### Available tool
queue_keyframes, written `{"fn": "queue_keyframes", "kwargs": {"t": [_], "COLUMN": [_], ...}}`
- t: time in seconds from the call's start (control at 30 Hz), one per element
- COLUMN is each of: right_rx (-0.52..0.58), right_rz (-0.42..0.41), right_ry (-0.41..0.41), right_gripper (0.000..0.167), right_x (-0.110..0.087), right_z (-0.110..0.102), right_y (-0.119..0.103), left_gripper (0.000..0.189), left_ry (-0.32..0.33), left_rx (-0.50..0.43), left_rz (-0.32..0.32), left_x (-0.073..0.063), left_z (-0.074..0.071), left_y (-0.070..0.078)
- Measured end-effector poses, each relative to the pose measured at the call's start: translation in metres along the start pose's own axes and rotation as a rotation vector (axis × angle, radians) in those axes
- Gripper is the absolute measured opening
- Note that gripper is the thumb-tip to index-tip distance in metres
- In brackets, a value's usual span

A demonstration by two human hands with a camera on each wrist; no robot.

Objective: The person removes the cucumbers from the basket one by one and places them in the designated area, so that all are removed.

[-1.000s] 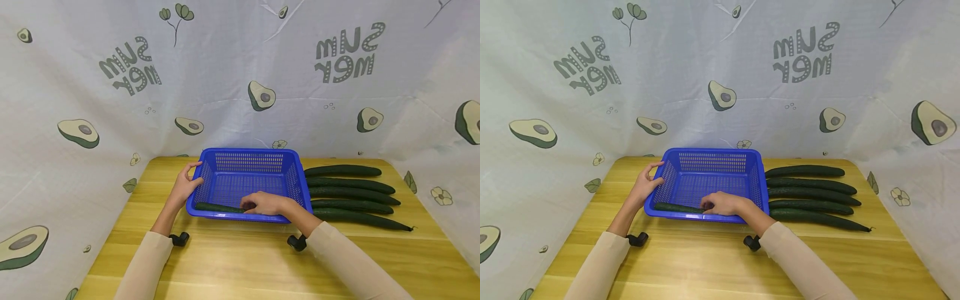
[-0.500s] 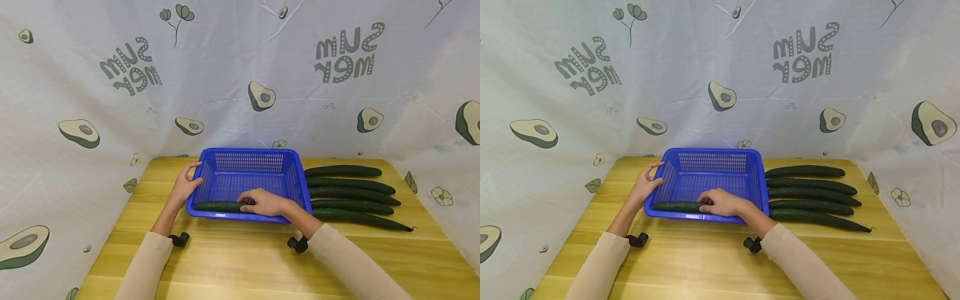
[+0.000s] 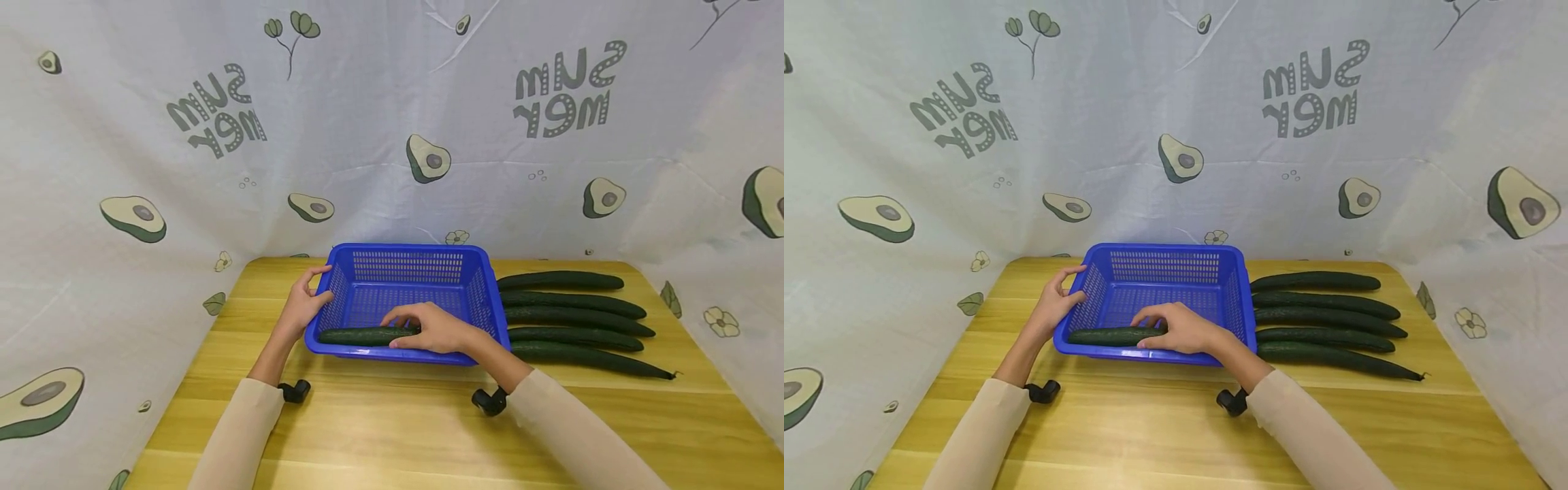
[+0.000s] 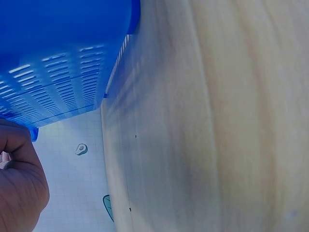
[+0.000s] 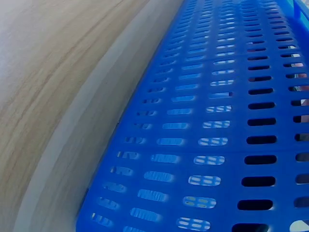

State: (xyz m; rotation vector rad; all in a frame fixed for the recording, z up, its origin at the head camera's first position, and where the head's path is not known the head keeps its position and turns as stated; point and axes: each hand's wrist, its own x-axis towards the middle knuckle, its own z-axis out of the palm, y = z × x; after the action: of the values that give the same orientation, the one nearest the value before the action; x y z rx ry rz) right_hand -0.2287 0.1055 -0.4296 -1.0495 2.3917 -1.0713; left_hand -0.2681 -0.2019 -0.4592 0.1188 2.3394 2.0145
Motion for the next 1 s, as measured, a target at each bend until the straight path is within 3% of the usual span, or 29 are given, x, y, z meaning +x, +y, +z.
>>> {"fn": "queue_keyframes", "kwargs": {"t": [0.27, 0.43, 0.77, 1.0], "right_rx": [-0.038, -0.129, -0.165, -0.252], "right_rz": [0.013, -0.039, -0.078, -0.119], "right_ry": [0.118, 0.195, 0.293, 0.354], "right_gripper": [0.047, 0.045, 0.039, 0.039], "right_x": [-0.004, -0.008, -0.018, -0.032], "right_z": [-0.011, -0.018, -0.035, -0.05], "right_y": [-0.004, -0.014, -0.039, -0.05], "left_gripper": [0.065, 0.063, 0.058, 0.061], "left_ry": [-0.011, -0.001, 0.007, -0.014], "left_rx": [-0.011, -0.003, 0.006, 0.006], "left_rz": [-0.01, -0.021, 0.0, -0.002], "left_x": [-0.001, -0.001, -0.001, -0.001], "left_z": [0.002, 0.001, 0.0, 0.0], "left_y": [0.002, 0.002, 0.0, 0.002]}}
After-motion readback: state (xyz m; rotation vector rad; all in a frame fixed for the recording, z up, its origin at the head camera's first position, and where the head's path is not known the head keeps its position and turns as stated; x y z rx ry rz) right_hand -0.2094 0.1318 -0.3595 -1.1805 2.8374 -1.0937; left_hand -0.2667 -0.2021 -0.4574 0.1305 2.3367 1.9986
